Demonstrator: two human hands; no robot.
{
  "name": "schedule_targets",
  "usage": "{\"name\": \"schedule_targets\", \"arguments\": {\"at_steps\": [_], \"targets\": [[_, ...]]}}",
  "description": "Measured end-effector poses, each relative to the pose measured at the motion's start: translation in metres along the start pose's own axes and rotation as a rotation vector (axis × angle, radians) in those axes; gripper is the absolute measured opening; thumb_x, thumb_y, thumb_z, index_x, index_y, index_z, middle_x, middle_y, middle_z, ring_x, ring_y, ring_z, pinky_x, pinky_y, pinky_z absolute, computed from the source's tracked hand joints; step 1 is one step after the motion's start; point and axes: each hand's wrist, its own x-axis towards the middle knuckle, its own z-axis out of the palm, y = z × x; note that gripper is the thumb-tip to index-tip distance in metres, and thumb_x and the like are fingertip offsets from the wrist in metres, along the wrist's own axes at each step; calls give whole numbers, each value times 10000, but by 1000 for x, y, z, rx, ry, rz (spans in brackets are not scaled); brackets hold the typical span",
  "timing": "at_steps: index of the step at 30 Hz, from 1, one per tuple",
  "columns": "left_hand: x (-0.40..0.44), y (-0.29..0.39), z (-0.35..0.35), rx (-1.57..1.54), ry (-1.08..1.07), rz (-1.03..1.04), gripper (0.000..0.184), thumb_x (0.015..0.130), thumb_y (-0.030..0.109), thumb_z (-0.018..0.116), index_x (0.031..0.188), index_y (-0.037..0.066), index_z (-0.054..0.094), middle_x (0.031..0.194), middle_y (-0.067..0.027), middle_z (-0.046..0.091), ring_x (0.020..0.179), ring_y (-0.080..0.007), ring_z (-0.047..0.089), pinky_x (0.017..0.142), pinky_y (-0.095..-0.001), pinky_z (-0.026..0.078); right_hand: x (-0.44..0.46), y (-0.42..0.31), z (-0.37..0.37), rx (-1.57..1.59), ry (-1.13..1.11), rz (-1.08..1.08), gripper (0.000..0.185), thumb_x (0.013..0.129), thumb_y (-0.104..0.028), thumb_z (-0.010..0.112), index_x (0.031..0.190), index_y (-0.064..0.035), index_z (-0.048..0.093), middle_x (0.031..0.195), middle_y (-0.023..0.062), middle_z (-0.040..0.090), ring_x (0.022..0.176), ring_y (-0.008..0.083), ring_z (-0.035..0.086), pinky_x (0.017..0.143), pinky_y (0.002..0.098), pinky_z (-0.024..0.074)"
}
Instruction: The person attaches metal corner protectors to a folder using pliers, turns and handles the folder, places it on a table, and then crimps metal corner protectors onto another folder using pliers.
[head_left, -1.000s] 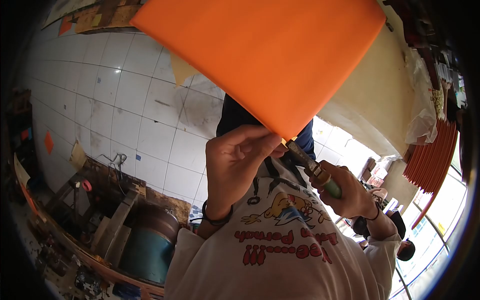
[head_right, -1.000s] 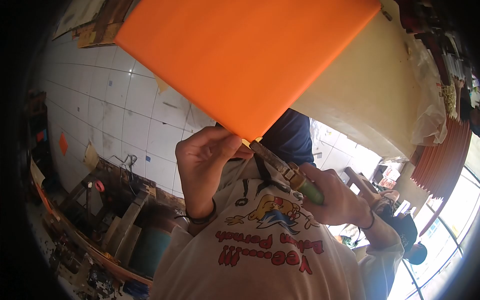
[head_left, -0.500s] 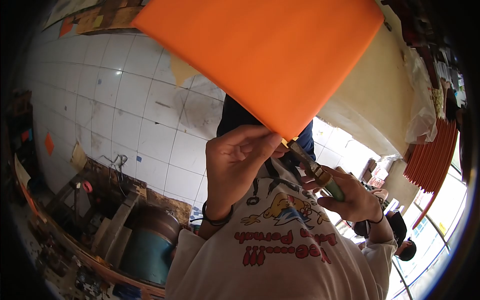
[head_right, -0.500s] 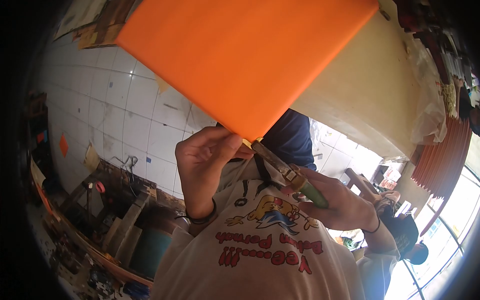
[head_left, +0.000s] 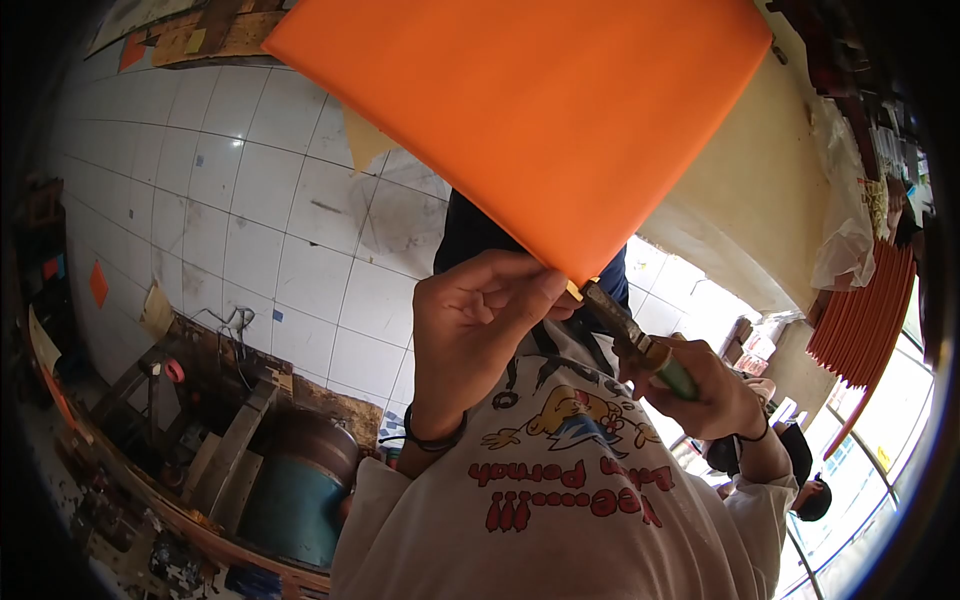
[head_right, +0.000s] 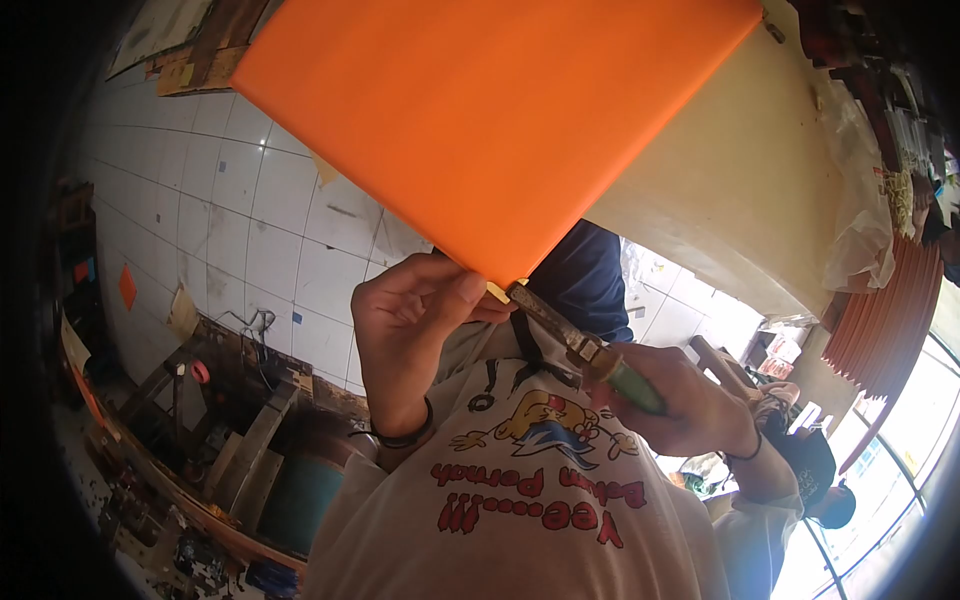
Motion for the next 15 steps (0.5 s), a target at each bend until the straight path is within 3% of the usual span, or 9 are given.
{"name": "schedule_targets", "arguments": {"at_steps": [2, 5, 8, 11, 15], "targets": [[0, -1, 0, -8, 0, 2, 126, 890, 9, 630, 995, -58, 650, 901, -139, 701, 803, -164, 694, 736, -274, 591, -1, 1, 1, -107, 22, 15, 284, 782, 69, 557, 1064, 33, 568, 856, 145, 629, 757, 258, 638, 638, 334, 476], [1, -2, -1, -4, 0, 7, 126, 889, 9, 632, 994, -58, 650, 899, -136, 701, 802, -163, 694, 734, -273, 591, 2, -4, 4, -95, 42, 5, 140, 811, 108, 505, 930, 51, 550, 803, 150, 597, 612, 257, 547, 559, 359, 414], [1, -3, -1, -19, -3, 17, 125, 889, 9, 633, 994, -56, 649, 898, -134, 701, 800, -163, 694, 732, -274, 591, -1, 0, 7, -92, 101, -7, 147, 801, 75, 562, 945, 44, 564, 772, 141, 585, 604, 250, 537, 543, 358, 401], [0, -2, -2, 5, -5, 14, 124, 888, 8, 633, 993, -56, 649, 901, -134, 701, 799, -163, 693, 731, -276, 590, -2, 1, 4, -36, 28, 55, 246, 766, 34, 637, 1007, 43, 594, 896, 147, 622, 705, 261, 590, 626, 360, 450], [1, -5, 0, 49, 39, 53, 128, 894, 39, 622, 962, -65, 650, 850, -162, 697, 724, -204, 700, 683, -317, 606, 7, -22, 4, -69, -89, 69, 479, 764, 53, 635, 1224, 31, 503, 1034, 117, 614, 961, 243, 595, 829, 346, 463]]}}
